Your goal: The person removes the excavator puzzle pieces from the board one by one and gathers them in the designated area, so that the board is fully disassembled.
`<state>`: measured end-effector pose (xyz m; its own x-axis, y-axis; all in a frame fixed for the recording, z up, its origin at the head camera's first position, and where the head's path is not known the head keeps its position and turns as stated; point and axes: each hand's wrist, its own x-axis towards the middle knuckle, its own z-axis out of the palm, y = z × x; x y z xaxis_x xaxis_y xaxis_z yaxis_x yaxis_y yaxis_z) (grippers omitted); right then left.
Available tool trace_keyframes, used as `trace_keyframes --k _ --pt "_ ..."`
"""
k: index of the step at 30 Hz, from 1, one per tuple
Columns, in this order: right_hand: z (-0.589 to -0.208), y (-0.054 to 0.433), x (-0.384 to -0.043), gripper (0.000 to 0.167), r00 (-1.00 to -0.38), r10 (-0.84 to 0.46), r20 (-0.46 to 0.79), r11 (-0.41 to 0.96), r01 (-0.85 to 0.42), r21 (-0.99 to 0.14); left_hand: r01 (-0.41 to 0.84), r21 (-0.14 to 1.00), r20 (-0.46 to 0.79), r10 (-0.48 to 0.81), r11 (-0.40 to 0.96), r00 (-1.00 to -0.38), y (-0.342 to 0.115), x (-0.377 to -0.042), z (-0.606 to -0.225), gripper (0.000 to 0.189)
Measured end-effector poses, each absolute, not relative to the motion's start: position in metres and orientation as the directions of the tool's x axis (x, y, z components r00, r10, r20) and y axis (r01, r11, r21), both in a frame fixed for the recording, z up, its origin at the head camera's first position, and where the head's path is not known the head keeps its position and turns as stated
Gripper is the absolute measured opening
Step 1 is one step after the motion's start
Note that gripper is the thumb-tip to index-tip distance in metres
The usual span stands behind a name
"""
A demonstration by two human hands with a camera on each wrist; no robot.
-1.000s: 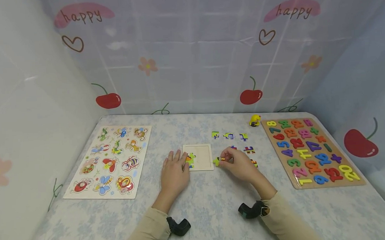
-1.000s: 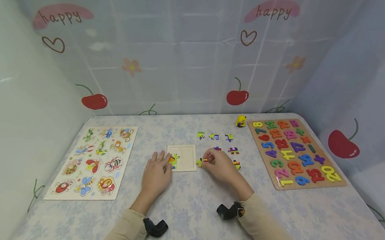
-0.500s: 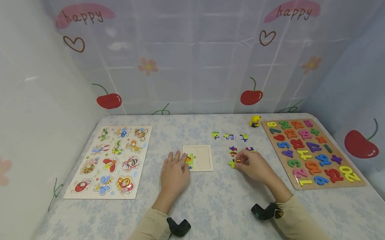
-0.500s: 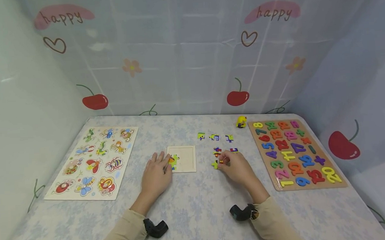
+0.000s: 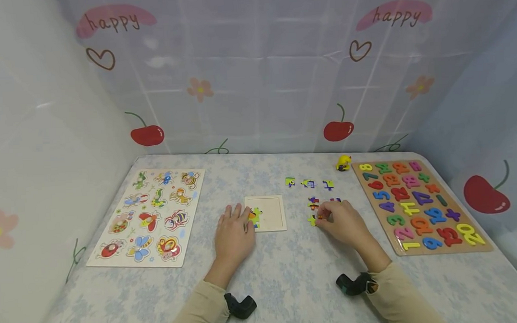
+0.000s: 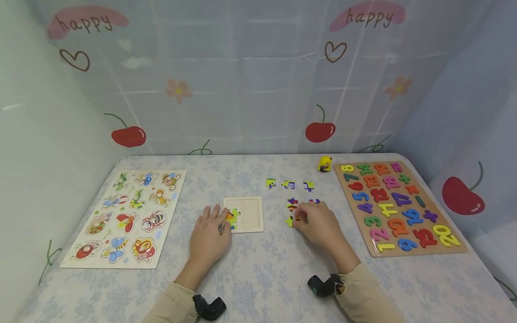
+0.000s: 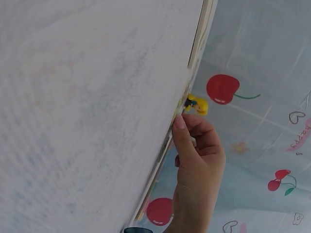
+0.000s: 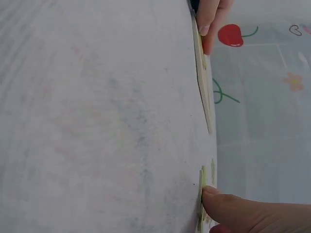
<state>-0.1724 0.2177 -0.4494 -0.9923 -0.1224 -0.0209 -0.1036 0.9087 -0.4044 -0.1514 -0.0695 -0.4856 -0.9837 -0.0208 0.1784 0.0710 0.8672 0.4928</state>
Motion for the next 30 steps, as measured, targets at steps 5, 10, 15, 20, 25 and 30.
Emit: trace_keyframes --k 5,10,15,20,25,30 --pt "-0.447 0.215 -0.172 0.021 -0.993 -0.119 0.002 0.914 -0.11 -0.39 0.065 0.49 0.168 -0.021 0.869 -0.986 -0.071 -0.152 -0.487 0.05" --pt "-0.446 0.206 -0.176 0.018 -0.987 -0.162 0.003 0.883 -0.147 -0.447 0.041 0.485 0.134 -0.028 0.874 -0.991 -0.072 -0.153 -0.487 0.057" --pt "-0.446 0.191 -0.181 0.021 -0.977 -0.215 0.016 0.834 -0.192 -0.518 0.044 0.489 0.129 -0.022 0.871 -0.991 -0.072 -0.153 -0.487 0.058" --pt "-0.447 0.168 -0.186 0.024 -0.966 -0.258 0.01 0.815 -0.223 -0.535 0.054 0.497 0.13 -0.013 0.866 -0.991 -0.073 -0.152 -0.486 0.057" --pt "-0.449 0.141 -0.191 0.028 -0.96 -0.279 0.006 0.824 -0.242 -0.512 0.057 0.489 0.123 -0.004 0.87 -0.992 -0.074 -0.151 -0.486 0.058" --pt "-0.449 0.118 -0.199 0.031 -0.949 -0.315 0.019 0.831 -0.285 -0.478 0.065 0.469 0.131 0.004 0.881 -0.991 -0.074 -0.152 -0.487 0.058"
